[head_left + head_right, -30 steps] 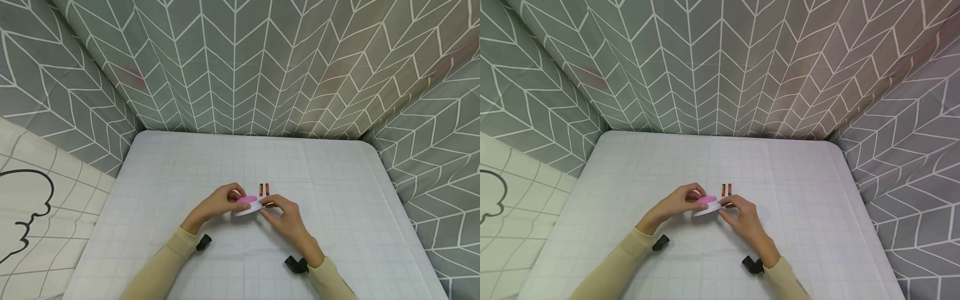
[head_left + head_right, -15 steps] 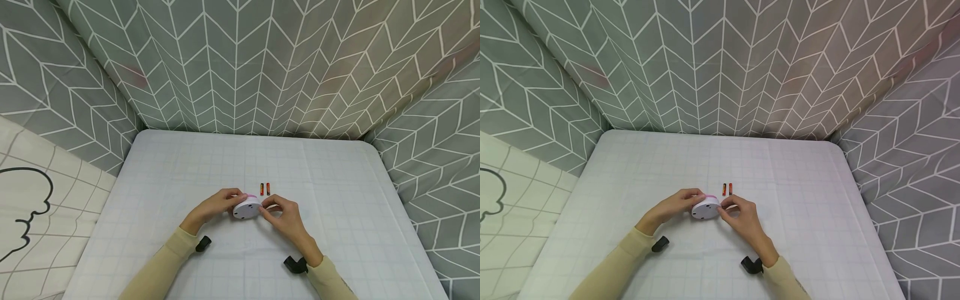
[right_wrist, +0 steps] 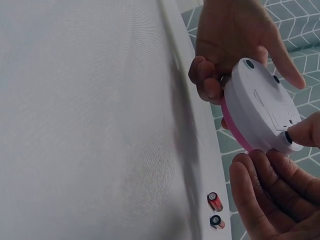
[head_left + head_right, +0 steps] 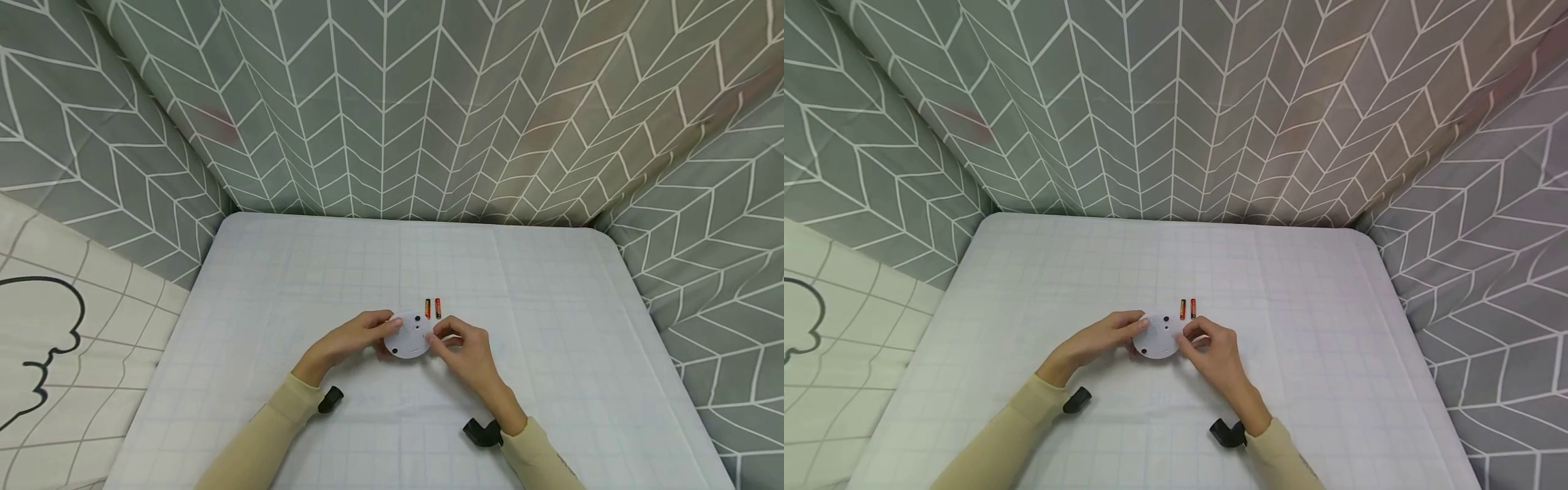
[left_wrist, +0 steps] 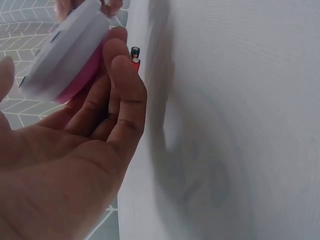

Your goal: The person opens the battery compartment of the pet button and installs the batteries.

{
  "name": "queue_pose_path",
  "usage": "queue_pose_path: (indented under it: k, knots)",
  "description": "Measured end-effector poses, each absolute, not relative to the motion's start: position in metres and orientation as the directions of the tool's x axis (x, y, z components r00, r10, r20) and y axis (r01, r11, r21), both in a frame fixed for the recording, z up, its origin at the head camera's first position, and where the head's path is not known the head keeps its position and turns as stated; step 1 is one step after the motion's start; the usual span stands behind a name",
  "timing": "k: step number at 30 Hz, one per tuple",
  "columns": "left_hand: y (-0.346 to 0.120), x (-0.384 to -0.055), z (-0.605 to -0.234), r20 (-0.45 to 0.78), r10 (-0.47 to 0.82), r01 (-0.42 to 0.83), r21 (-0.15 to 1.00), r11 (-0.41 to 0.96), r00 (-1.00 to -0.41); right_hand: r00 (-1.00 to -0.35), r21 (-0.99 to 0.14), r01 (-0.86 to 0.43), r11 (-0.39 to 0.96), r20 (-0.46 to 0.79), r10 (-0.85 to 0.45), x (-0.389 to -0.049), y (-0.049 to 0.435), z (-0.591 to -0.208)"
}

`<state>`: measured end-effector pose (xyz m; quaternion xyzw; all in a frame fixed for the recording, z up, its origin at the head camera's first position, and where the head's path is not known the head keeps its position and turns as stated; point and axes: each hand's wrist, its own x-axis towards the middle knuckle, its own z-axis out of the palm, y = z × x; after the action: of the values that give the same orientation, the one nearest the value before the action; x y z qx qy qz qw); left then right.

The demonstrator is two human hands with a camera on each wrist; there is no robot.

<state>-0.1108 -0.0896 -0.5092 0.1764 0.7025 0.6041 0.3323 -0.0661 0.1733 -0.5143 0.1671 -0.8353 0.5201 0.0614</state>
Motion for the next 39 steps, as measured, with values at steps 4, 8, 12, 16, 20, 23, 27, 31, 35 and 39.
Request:
queue_pose_path:
  k: [4,8,12,16,20,23,27,31,35,39]
  knots:
    - [-0.0888,-0.1118,-0.5107,-0.229,0.641,-0.118,0.97,0.212,-0.733,-0.946,-0.853,-0.314,0.417,0.245,-0.211,-0.0658,0.172,-0.5138]
    - [-0.089,-0.111,-0.5093,-0.226,0.628,-0.104,0.969,0.225,-0.745,-0.952,-0.858,-0.291,0.423,0.216,-0.218,-0.0655,0.1706,-0.5128]
    - [-0.0899,-0.1103,-0.5089,-0.227,0.621,-0.104,0.968,0.228,-0.75,-0.952,-0.861,-0.285,0.422,0.203,-0.228,-0.0654,0.1694,-0.5116]
    - [-0.0905,-0.1106,-0.509,-0.229,0.616,-0.102,0.967,0.235,-0.754,-0.953,-0.862,-0.281,0.423,0.196,-0.233,-0.0649,0.1688,-0.5121]
    - [-0.0907,-0.1107,-0.5077,-0.231,0.598,-0.106,0.966,0.237,-0.768,-0.953,-0.857,-0.279,0.432,0.193,-0.234,-0.0641,0.1674,-0.512]
    - [-0.0905,-0.1105,-0.5062,-0.227,0.574,-0.109,0.967,0.232,-0.786,-0.953,-0.857,-0.278,0.433,0.191,-0.234,-0.0642,0.1661,-0.5127]
    - [-0.0901,-0.1112,-0.5088,-0.219,0.545,-0.107,0.967,0.229,-0.81,-0.951,-0.861,-0.285,0.421,0.199,-0.236,-0.0652,0.1656,-0.514]
    - [-0.0904,-0.1113,-0.5114,-0.225,0.553,-0.137,0.971,0.195,-0.802,-0.945,-0.856,-0.306,0.417,0.22,-0.241,-0.0658,0.1664,-0.5137]
    - [-0.0908,-0.111,-0.5126,-0.228,0.575,-0.164,0.973,0.163,-0.786,-0.938,-0.851,-0.329,0.41,0.243,-0.248,-0.0664,0.1674,-0.5132]
    - [-0.0908,-0.111,-0.5146,-0.234,0.57,-0.176,0.972,0.155,-0.788,-0.92,-0.831,-0.38,0.407,0.296,-0.256,-0.0674,0.168,-0.5134]
